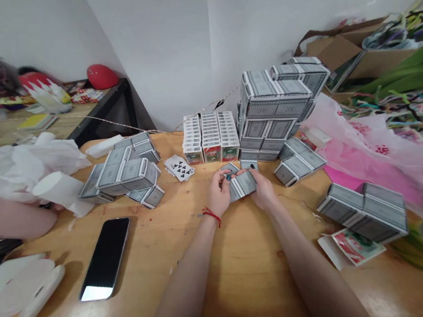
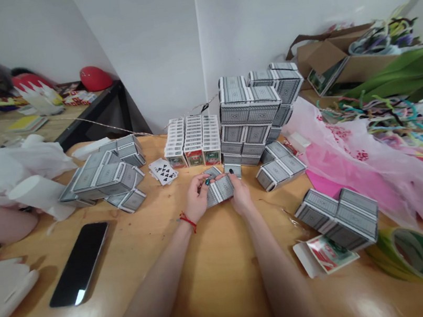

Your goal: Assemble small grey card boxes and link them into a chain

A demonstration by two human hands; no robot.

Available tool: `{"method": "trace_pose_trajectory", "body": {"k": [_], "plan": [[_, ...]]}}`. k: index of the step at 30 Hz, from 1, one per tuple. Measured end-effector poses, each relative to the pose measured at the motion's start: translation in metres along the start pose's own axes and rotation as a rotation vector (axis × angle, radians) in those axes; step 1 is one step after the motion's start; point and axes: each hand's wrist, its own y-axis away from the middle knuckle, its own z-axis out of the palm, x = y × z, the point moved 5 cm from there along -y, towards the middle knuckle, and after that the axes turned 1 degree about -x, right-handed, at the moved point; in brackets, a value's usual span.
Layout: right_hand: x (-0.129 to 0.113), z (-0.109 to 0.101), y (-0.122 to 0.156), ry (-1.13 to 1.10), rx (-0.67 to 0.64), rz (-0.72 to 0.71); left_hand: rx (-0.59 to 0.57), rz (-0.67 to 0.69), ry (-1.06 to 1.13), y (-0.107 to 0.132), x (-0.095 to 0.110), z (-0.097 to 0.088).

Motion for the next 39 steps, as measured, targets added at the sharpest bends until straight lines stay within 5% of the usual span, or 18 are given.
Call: {"method": "trace_pose_trajectory", "body": {"k": [14,20,28,39], "plan": [[0.001,0.005,0.003,0.081,-0.005,-0.042,0.042,0.062,-0.099,0.001,0.011,-0.006],[0.001,-0.001,-0.001,-0.13,0.012,-0.084,0.031,0.004,-0.099,-0.001,0.006,-0.003],[-0.013,-0.024,-0.007,-0.38,0.08,-0.183,-0.231,0.132,-0.237,0.008,0.028,0.007],[-0.01,-0.037,0.002,-0.662,0.197,-0.077,-0.283,0.17,-0.628,0.017,0.035,0.017]]}}
